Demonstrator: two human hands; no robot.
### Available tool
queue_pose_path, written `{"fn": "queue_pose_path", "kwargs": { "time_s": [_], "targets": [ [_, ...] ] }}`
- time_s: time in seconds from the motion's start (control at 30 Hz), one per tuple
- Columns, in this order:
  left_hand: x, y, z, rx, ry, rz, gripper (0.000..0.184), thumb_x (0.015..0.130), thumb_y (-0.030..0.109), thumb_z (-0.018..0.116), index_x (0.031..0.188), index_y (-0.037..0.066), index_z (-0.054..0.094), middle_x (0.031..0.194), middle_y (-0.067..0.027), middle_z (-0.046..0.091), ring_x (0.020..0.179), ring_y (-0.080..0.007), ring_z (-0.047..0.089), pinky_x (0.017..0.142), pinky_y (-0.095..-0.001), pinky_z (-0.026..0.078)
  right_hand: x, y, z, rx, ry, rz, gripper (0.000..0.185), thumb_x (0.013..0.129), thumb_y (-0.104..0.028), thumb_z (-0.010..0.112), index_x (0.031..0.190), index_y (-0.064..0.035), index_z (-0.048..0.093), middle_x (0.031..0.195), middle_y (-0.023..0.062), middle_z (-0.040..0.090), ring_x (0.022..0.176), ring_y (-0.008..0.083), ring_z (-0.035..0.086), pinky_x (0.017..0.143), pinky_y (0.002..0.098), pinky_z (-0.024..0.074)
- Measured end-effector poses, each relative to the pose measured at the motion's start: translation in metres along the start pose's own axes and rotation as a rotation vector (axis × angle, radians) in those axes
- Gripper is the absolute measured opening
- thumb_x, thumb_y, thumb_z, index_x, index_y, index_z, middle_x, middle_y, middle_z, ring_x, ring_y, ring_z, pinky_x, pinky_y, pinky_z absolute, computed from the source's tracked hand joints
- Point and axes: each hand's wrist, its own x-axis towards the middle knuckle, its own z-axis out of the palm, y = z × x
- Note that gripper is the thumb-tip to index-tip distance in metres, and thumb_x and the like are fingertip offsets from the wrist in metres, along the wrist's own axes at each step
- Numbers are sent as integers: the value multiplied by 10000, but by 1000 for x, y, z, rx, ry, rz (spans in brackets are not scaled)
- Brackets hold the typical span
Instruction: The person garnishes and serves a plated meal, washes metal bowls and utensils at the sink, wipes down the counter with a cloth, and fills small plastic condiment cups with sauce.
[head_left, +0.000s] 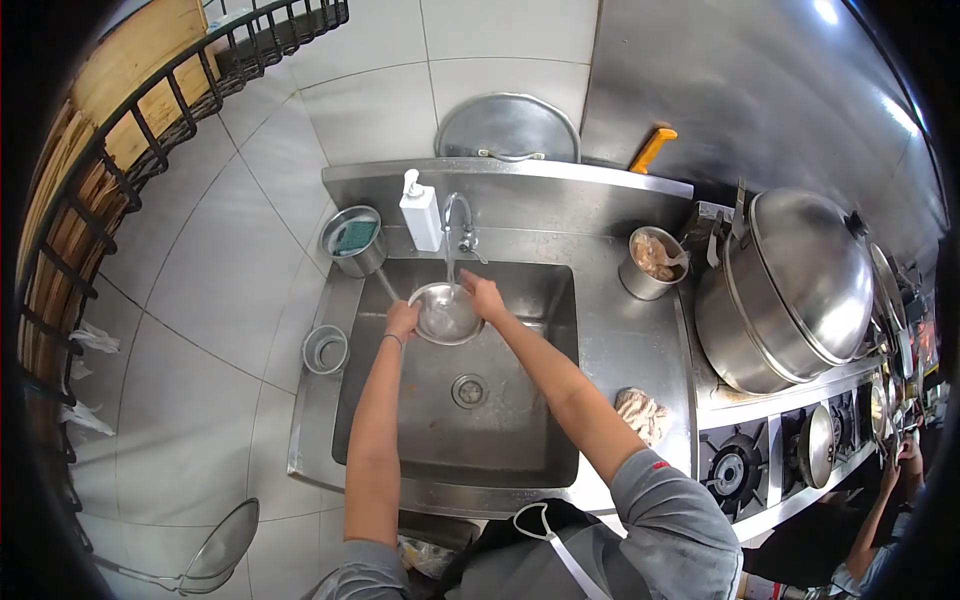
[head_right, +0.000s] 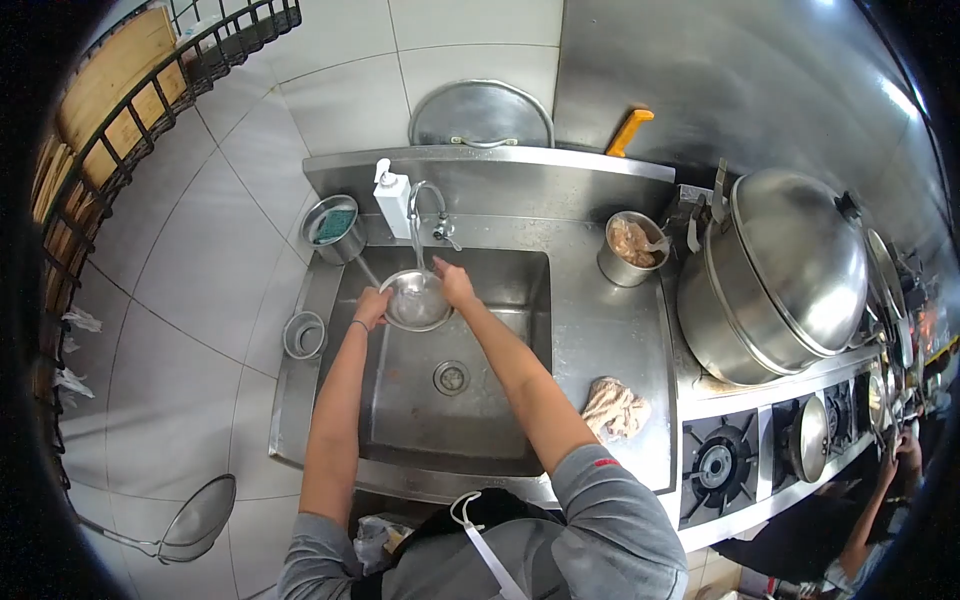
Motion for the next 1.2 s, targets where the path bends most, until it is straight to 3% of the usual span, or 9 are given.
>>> {"fn": "queue_pose_path", "kwargs": {
  "time_s": [0.23, 0.47, 0.53, 0.67, 0.73, 0.87, 0.93, 1.0, 1.2],
  "targets": [
    [-1, 12, -2, 379, 235, 161, 350, 855, 298, 510, 876, -36, 613, 931, -272, 586, 863, -423, 581, 752, -469, 482, -53, 10, 4, -723, -384, -584, 656, 729, -35, 523, 1345, -81, 304, 1451, 75, 174, 1347, 230, 139, 1058, 454, 195],
    [1, 9, 21, 503, 266, 388, 339, 869, 280, 492, 854, -37, 611, 955, -243, 574, 895, -410, 569, 737, -466, 473, -48, -13, -10, -1123, 15, -534, 533, 809, -169, 464, 1318, -56, 353, 1442, 86, 214, 1336, 185, 179, 1072, 444, 142],
    [3, 9, 26, 450, 280, 368, 344, 864, 286, 500, 853, -40, 610, 940, -242, 583, 878, -414, 573, 730, -464, 473, -60, -21, -5, -1034, -369, -455, 582, 730, -110, 556, 1279, -15, 386, 1435, 132, 195, 1351, 220, 127, 1070, 463, 132],
    [51, -34, 44, 348, 259, 325, 395, 837, 347, 547, 808, -40, 620, 816, -212, 628, 793, -388, 606, 716, -430, 488, -77, -18, 12, -590, -289, -314, 428, 693, -51, 597, 1116, -96, 551, 1316, 86, 415, 1259, 190, 347, 1057, 517, 136],
    [54, -38, 46, -437, 13, 16, 466, 860, 423, 495, 904, -28, 608, 873, -154, 627, 786, -332, 614, 678, -436, 493, -76, -25, 2, -477, -39, -390, 358, 699, -10, 573, 1035, -130, 593, 1110, 69, 580, 1112, 207, 505, 1006, 481, 273],
    [68, -43, 52, -600, -37, -191, 566, 881, 525, 359, 1136, 49, 527, 1041, -124, 570, 907, -325, 563, 714, -504, 449, -25, -6, 17, 145, 278, -341, 233, 738, 51, 492, 901, -55, 620, 786, 91, 640, 712, 249, 618, 643, 327, 468],
    [48, -23, 49, -571, 72, -223, 409, 891, 394, 420, 1087, 70, 573, 1051, -124, 581, 981, -300, 542, 792, -458, 435, 4, 5, 16, 593, 24, 93, 285, 746, 26, 517, 1010, -37, 607, 837, 106, 639, 704, 183, 602, 666, 317, 464],
    [86, -60, 66, -200, 245, 230, 276, 840, 94, 467, 1082, 119, 597, 1040, -123, 592, 1003, -287, 545, 857, -391, 424, 0, -22, -13, 725, -1, 246, 293, 747, 29, 521, 1029, -6, 591, 824, 98, 628, 711, 168, 584, 654, 307, 459],
    [20, 17, 48, 79, 294, 623, 446, 721, -62, 457, 1083, 158, 595, 938, -158, 611, 907, -355, 576, 821, -338, 448, -26, 7, -50, 1080, 112, 452, 328, 741, 5, 547, 1065, 47, 569, 827, 104, 619, 746, 187, 571, 652, 324, 467]
  ]
}}
